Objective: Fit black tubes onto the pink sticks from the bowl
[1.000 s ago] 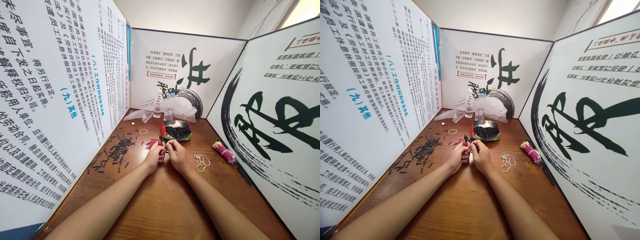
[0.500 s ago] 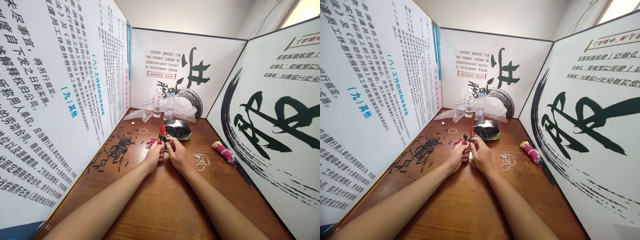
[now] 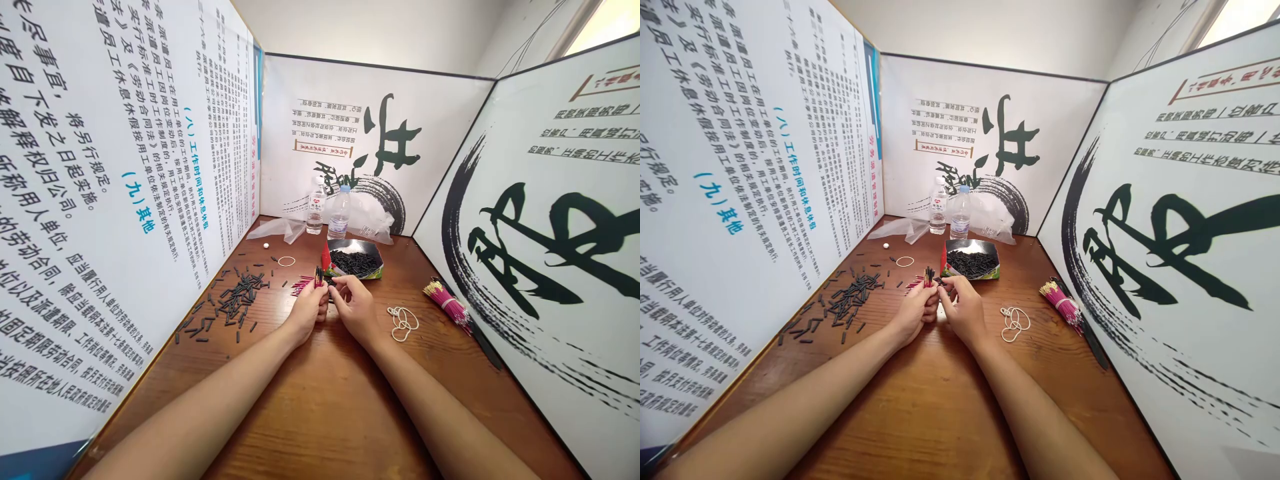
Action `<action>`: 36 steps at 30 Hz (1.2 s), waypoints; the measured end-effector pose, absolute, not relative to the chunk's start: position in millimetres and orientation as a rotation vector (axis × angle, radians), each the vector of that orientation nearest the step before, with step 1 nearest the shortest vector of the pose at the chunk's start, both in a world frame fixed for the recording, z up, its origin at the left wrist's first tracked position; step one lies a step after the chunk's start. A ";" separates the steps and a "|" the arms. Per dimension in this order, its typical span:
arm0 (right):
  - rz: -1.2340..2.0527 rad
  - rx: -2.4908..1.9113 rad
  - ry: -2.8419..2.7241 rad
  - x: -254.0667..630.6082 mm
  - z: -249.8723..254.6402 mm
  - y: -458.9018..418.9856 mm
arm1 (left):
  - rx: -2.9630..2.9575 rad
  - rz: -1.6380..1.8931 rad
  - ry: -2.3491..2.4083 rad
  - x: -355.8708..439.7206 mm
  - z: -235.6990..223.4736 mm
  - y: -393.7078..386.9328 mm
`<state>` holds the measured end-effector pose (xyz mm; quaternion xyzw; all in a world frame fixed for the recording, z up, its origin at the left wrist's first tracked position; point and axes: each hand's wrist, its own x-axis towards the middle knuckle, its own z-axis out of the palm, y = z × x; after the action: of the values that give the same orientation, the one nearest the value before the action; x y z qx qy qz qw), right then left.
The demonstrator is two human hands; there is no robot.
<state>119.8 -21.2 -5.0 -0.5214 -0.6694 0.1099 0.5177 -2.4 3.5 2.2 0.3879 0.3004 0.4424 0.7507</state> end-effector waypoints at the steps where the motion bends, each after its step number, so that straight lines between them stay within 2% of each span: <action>1: 0.267 -1.251 -1.609 119.6 -5.0 -21.2 | 0.848 0.959 0.659 -2.4 2.4 2.9; 4: 0.247 -1.256 -1.633 120.1 -3.2 -21.5 | 0.844 0.961 0.664 -2.4 3.1 2.2; 7: 0.086 -1.334 -1.685 124.5 0.2 -20.5 | 0.829 0.962 0.661 -2.6 3.1 2.8; 13: -0.249 -1.884 -1.735 141.0 -4.0 -12.6 | 0.807 0.967 0.638 -2.8 -0.8 5.2; 21: -0.184 -2.125 -1.867 143.2 -8.1 -11.5 | 0.834 0.945 0.640 -3.1 0.2 4.1; 36: -0.180 -2.082 -1.793 147.2 -11.0 -6.2 | 0.794 0.946 0.607 -4.3 0.0 6.1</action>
<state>147.2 -6.2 -11.0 -0.7419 -0.6389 -0.0642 0.1930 -4.3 6.1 0.0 0.3665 0.2803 0.4365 0.7724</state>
